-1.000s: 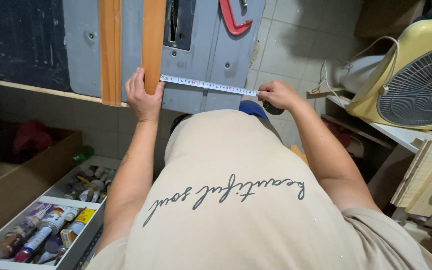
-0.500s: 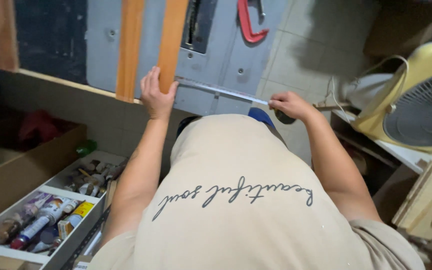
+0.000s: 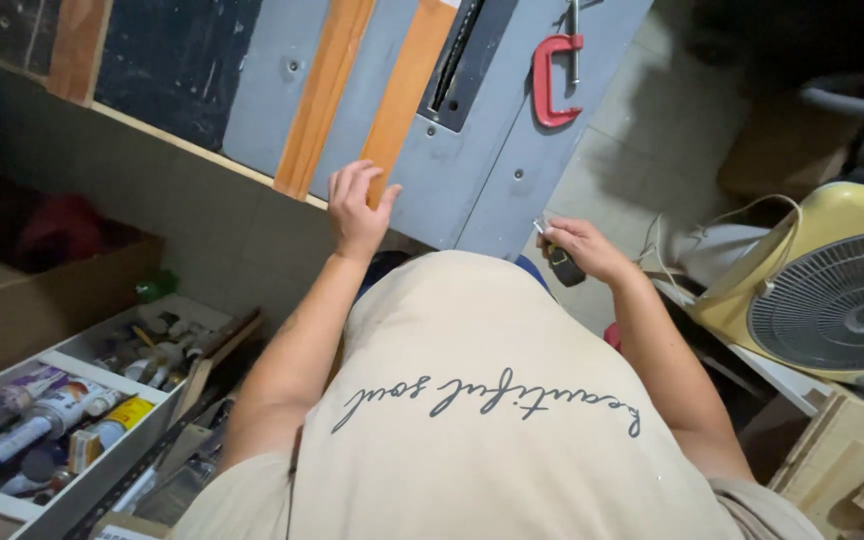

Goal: Measuring wooden frame components with a tape measure and securing them using C-clamps on a workshop surface.

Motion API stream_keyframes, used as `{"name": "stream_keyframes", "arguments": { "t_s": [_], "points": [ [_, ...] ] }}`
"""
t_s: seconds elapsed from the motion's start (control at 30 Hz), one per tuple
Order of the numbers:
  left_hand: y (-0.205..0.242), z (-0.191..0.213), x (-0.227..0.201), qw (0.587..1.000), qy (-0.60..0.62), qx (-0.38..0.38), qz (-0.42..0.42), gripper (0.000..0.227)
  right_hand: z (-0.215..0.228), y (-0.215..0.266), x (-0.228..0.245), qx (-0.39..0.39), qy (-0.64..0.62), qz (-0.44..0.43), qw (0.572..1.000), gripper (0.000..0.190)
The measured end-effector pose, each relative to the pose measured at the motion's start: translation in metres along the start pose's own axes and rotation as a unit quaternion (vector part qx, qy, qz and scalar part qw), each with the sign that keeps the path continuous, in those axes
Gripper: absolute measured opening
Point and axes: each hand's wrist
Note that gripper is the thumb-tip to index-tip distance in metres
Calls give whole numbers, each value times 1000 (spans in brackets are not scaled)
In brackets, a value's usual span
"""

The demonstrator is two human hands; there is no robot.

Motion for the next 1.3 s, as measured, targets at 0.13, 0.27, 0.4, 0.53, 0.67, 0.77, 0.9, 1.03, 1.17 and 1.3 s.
{"name": "stream_keyframes", "arguments": {
  "t_s": [0.13,0.27,0.4,0.53,0.67,0.77,0.9,1.03,1.17,1.3],
  "points": [
    [17,14,-12,997,58,45,15,19,-36,-35,-5,-84,2,-8,996,29],
    [39,31,-32,972,153,159,76,11,-51,-85,-5,-200,96,32,975,22],
    [58,63,-23,952,156,247,93,7,-74,-98,51,-277,235,41,931,26],
    [77,94,3,930,162,291,156,6,-80,-113,77,-397,437,60,805,35],
    [85,122,21,917,114,334,186,8,-46,-125,127,-452,480,7,751,60],
    [91,132,18,914,94,332,215,9,-3,-154,101,-452,561,29,693,67],
    [99,133,2,914,101,315,234,12,24,-176,84,-435,541,30,719,61],
    [128,114,-13,918,90,300,245,10,48,-192,69,-417,528,28,739,31],
    [137,104,-46,882,55,355,304,15,76,-197,58,-426,501,70,750,16],
    [154,96,-56,882,39,356,304,18,53,-174,81,-406,488,119,764,45]
  ]
}}
Point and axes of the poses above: each hand's wrist, its own y-axis away from the middle knuckle, its own z-axis out of the back of the hand, x = y × z, and after that the axes turned 3 degrees about y, right-handed
